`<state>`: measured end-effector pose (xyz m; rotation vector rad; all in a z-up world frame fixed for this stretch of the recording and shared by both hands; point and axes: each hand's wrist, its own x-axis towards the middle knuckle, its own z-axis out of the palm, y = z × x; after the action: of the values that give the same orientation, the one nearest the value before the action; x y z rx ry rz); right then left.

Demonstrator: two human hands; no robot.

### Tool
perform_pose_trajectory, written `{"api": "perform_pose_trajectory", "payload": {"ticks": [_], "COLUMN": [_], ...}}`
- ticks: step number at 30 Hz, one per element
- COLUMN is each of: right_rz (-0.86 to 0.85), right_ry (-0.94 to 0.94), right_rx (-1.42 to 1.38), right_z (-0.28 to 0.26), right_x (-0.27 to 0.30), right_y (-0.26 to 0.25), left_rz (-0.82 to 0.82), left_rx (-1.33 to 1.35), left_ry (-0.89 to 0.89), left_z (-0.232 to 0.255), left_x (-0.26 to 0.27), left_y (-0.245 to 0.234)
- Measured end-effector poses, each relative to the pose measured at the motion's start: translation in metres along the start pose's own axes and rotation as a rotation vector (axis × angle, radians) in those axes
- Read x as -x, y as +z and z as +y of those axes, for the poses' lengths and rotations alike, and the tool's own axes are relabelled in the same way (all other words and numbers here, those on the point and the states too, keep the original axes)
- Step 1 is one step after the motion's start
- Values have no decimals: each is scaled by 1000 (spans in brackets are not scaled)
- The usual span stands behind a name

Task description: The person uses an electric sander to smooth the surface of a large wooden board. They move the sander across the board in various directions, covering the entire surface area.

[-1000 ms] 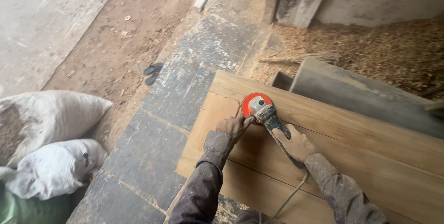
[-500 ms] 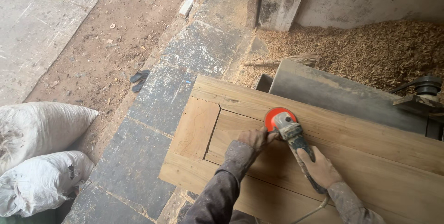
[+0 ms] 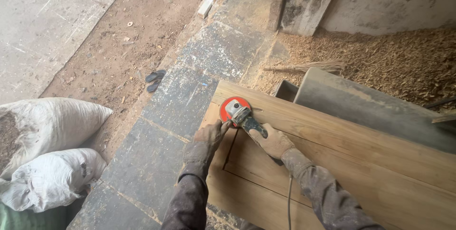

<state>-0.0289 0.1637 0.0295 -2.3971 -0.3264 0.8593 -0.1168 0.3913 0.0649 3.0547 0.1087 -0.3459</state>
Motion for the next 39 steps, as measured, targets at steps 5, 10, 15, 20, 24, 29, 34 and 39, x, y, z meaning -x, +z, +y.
{"api": "perform_pose_trajectory", "payload": {"ticks": [5, 10, 15, 20, 24, 29, 34, 39], "right_rz": [-9, -29, 63, 64, 58, 82, 52, 28], "right_ry": [72, 184, 201, 300, 326, 136, 35, 0], "right_rx": [-35, -55, -78, -155, -175, -60, -117, -188], "right_z": [12, 35, 60, 80, 75, 34, -25, -31], "right_x": [15, 25, 37, 57, 46, -12, -63, -89], "right_y": [-22, -35, -39, -48, -40, -14, 12, 12], "left_rz": [-118, -7, 154, 234, -196, 154, -73, -177], "left_rx": [169, 140, 241, 109, 222, -108, -72, 90], "left_ry": [-80, 110, 84, 284, 49, 232, -26, -228], "left_z": [16, 36, 62, 84, 69, 4, -65, -81], "left_x": [-23, -29, -36, -36, -43, -49, -67, -112], "left_y": [8, 16, 21, 22, 22, 30, 38, 50]}}
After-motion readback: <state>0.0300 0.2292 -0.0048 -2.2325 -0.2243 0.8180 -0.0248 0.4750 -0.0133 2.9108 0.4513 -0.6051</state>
